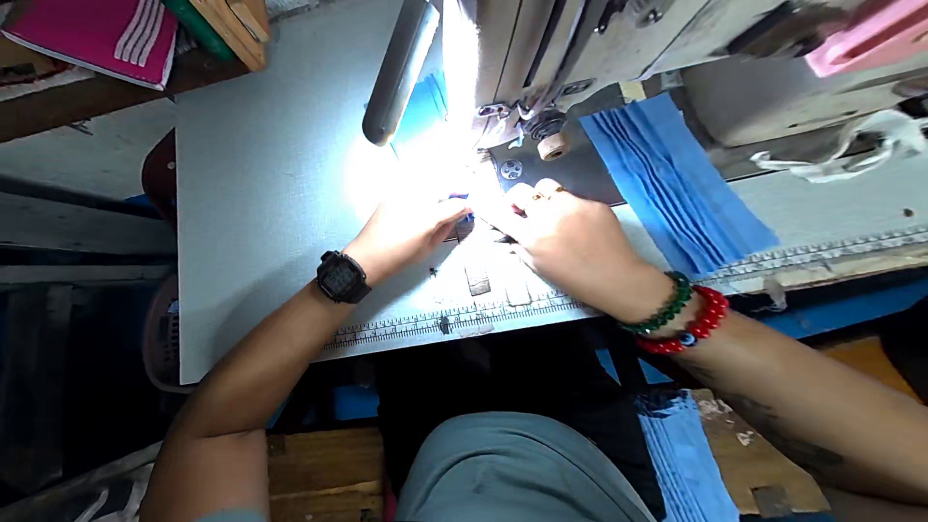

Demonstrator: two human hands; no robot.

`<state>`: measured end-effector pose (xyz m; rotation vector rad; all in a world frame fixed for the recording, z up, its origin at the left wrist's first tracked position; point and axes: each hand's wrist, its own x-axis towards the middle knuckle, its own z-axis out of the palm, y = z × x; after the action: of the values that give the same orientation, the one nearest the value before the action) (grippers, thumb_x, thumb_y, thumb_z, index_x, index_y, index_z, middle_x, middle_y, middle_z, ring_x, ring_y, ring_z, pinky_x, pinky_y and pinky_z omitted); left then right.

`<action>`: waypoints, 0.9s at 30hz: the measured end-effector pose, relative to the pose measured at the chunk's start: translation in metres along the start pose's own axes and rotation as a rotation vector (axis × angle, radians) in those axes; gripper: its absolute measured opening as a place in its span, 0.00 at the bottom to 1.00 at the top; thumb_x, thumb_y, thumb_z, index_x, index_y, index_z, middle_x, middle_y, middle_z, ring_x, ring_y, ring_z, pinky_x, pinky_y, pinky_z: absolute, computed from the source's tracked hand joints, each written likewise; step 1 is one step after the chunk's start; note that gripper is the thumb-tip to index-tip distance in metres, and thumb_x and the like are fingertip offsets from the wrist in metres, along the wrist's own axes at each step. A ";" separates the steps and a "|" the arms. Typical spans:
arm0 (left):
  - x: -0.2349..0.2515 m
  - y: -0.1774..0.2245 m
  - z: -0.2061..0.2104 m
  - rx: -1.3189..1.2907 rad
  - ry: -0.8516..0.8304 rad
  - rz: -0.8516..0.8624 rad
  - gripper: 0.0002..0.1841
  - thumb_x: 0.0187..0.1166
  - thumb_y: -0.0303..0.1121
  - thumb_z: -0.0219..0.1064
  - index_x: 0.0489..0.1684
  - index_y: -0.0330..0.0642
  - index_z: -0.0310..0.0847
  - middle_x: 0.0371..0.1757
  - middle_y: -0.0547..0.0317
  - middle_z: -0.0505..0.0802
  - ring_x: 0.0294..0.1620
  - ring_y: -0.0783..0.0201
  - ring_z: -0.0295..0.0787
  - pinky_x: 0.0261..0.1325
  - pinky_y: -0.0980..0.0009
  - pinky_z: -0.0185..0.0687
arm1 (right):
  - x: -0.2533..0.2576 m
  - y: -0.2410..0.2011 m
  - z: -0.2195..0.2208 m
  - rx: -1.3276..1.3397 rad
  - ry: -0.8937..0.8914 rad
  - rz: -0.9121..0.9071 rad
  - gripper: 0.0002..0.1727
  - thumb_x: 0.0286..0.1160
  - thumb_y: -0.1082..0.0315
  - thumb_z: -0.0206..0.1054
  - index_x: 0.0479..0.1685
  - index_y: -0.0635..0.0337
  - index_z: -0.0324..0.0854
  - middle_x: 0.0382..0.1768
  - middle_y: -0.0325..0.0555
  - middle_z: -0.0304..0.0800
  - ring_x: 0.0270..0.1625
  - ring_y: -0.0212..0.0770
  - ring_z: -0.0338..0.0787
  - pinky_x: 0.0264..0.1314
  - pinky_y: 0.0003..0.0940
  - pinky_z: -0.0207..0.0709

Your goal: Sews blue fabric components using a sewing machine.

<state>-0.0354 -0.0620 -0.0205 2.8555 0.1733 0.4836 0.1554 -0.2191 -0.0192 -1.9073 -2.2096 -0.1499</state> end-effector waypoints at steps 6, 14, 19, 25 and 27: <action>0.021 -0.039 -0.002 -0.010 0.034 0.023 0.13 0.85 0.32 0.61 0.54 0.46 0.93 0.60 0.52 0.93 0.69 0.52 0.85 0.78 0.53 0.73 | 0.009 0.002 0.002 0.139 0.073 0.070 0.09 0.72 0.81 0.66 0.46 0.65 0.87 0.50 0.61 0.86 0.49 0.63 0.89 0.41 0.58 0.82; 0.053 -0.047 -0.012 -0.074 0.156 -0.315 0.13 0.78 0.29 0.62 0.46 0.33 0.93 0.52 0.42 0.94 0.60 0.49 0.90 0.68 0.54 0.79 | -0.032 -0.011 -0.022 0.265 0.016 0.247 0.17 0.71 0.54 0.75 0.49 0.56 0.86 0.36 0.48 0.87 0.29 0.51 0.88 0.25 0.51 0.77; 0.097 -0.016 -0.018 0.021 0.100 -0.889 0.30 0.72 0.40 0.73 0.71 0.30 0.75 0.71 0.32 0.84 0.75 0.39 0.80 0.76 0.41 0.72 | -0.048 -0.024 -0.024 0.434 -0.090 0.215 0.22 0.82 0.49 0.63 0.62 0.55 0.85 0.42 0.49 0.90 0.41 0.50 0.92 0.41 0.52 0.85; 0.075 -0.060 -0.006 -0.597 0.873 -0.974 0.19 0.87 0.29 0.57 0.71 0.26 0.72 0.60 0.42 0.87 0.59 0.61 0.85 0.65 0.64 0.81 | -0.016 -0.042 -0.009 0.365 -0.053 0.169 0.12 0.81 0.69 0.61 0.52 0.66 0.86 0.43 0.57 0.89 0.46 0.55 0.92 0.48 0.50 0.87; 0.052 -0.067 -0.004 -0.688 1.059 -0.915 0.20 0.89 0.33 0.55 0.73 0.28 0.69 0.63 0.43 0.83 0.60 0.61 0.81 0.66 0.61 0.79 | 0.003 -0.051 -0.005 0.355 -0.034 0.158 0.10 0.77 0.73 0.63 0.43 0.69 0.89 0.42 0.60 0.90 0.47 0.58 0.93 0.49 0.53 0.86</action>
<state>0.0066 0.0115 -0.0179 1.3836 1.1265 1.3814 0.1057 -0.2253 -0.0102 -1.8790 -1.9356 0.2834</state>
